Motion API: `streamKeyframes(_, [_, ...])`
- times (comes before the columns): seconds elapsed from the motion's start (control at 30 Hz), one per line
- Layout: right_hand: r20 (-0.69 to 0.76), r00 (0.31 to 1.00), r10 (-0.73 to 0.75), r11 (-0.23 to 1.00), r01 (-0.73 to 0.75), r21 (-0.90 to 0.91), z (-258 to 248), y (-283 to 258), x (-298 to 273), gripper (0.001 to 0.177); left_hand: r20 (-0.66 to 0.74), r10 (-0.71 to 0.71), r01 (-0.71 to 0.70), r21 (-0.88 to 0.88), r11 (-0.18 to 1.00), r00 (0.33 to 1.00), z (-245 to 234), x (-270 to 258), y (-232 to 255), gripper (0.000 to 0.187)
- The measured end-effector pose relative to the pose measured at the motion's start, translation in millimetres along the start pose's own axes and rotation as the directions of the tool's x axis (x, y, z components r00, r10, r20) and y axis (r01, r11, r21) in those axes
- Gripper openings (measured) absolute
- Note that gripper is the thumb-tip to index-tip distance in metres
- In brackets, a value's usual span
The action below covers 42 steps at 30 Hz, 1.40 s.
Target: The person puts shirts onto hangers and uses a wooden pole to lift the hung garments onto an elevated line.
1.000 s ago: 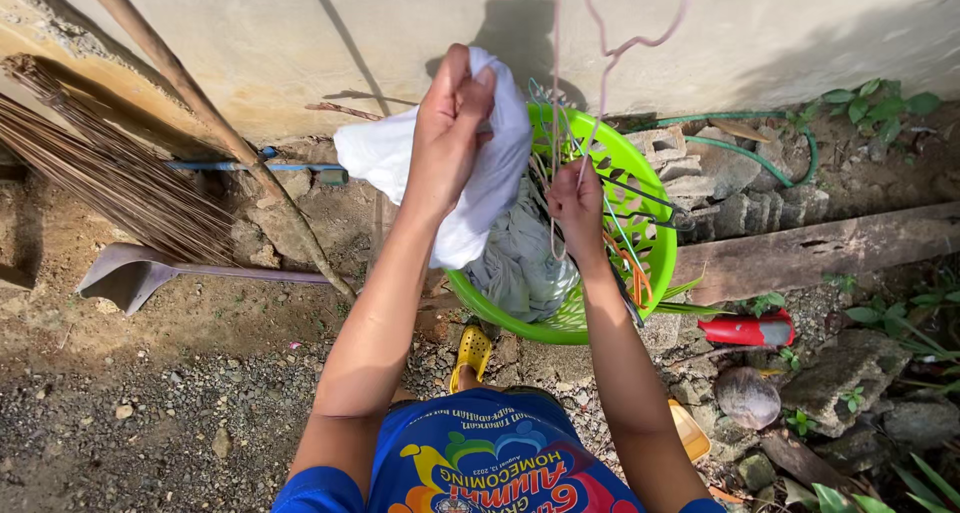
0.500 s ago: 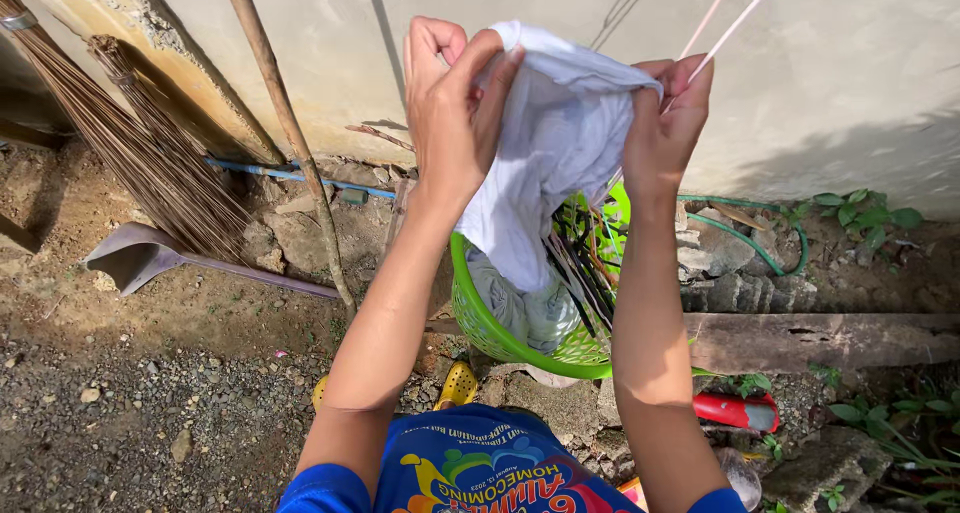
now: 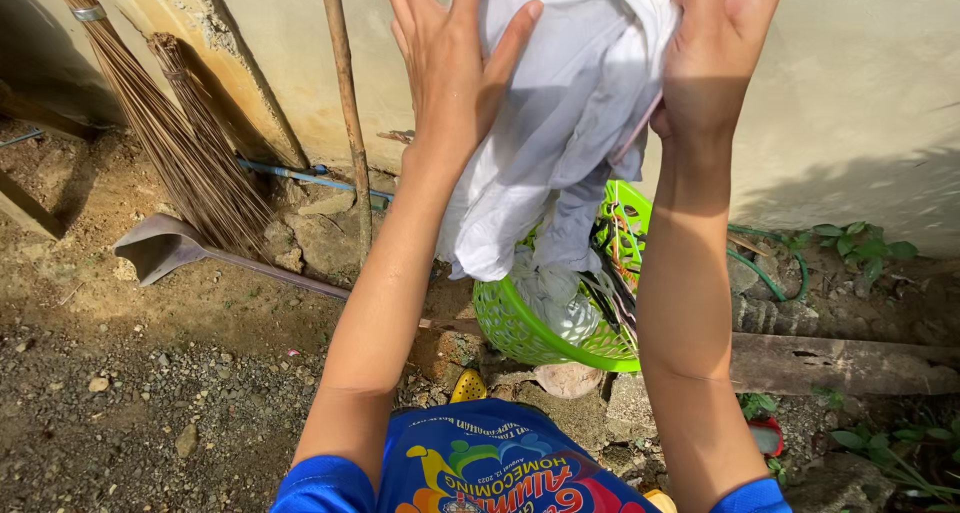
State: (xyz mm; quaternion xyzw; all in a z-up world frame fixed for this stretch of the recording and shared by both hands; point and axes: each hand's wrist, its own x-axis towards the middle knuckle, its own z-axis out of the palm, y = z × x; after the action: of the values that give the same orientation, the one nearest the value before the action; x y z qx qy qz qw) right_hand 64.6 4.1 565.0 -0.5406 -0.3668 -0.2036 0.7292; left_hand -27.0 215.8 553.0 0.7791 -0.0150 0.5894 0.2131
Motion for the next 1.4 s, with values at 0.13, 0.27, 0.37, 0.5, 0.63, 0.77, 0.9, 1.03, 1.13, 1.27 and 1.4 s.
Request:
streamKeyframes(0.13, [-0.079,0.996,0.035,0.98,-0.019,0.2,60.5,25.0,-1.3,0.02,0.159,-0.095,0.164,-0.512,0.843,0.983,-52.3,-54.7,6.8,0.065])
streamKeyframes(0.27, [-0.007,0.997,0.075,0.989,-0.073,0.127,114.8,39.2,-22.3,0.024,0.527,-0.219,0.484,-0.438,0.758,0.821,-60.7,-83.8,-39.4,0.069])
streamKeyframes(0.37, [0.039,0.987,0.158,0.985,-0.16,0.06,141.1,38.6,-31.6,0.023,0.459,-0.11,0.362,-0.509,0.781,0.882,-80.3,-105.4,-79.0,0.052])
streamKeyframes(0.5, [0.163,0.972,0.167,0.981,-0.147,-0.13,156.3,5.9,-65.1,0.022,0.391,-0.373,0.54,-0.633,0.554,0.841,-105.5,-98.5,-133.5,0.045])
streamKeyframes(0.63, [0.332,0.869,0.367,0.93,-0.354,-0.102,201.3,-25.7,-155.1,0.047,0.741,-0.43,0.605,-0.671,-0.429,0.516,-143.6,-82.3,-162.2,0.058])
streamKeyframes(0.77, [0.354,0.827,0.437,0.891,-0.451,-0.048,279.4,-12.7,-224.3,0.057,0.803,-0.447,0.728,-0.569,-0.382,0.393,-140.5,-91.5,-183.0,0.054])
streamKeyframes(0.9, [0.004,0.967,0.256,0.964,-0.255,-0.081,318.6,8.1,-220.4,0.029,0.726,-0.444,0.801,-0.245,0.546,0.525,-150.6,-127.8,-222.4,0.059])
streamKeyframes(1.03, [-0.04,0.999,-0.023,0.998,0.025,0.055,357.7,22.6,-189.0,0.032,0.293,-0.552,0.619,-0.246,0.746,0.781,-225.3,-175.0,-200.5,0.055])
streamKeyframes(1.13, [0.002,1.0,-0.007,0.975,0.007,-0.221,392.4,15.0,-194.2,0.029,-0.014,-0.508,0.469,-0.36,0.806,0.861,-277.2,-189.0,-156.0,0.053])
streamKeyframes(1.27, [0.011,0.994,-0.11,0.979,0.11,-0.171,424.8,5.8,-178.3,0.027,-0.079,-0.333,0.331,-0.041,0.943,0.939,-299.4,-195.1,-166.1,0.038])
streamKeyframes(1.4, [0.013,0.984,-0.177,0.944,0.174,-0.279,405.9,8.4,-157.5,0.024,0.236,-0.689,0.727,-0.175,0.664,0.685,-300.3,-184.7,-217.9,0.011])
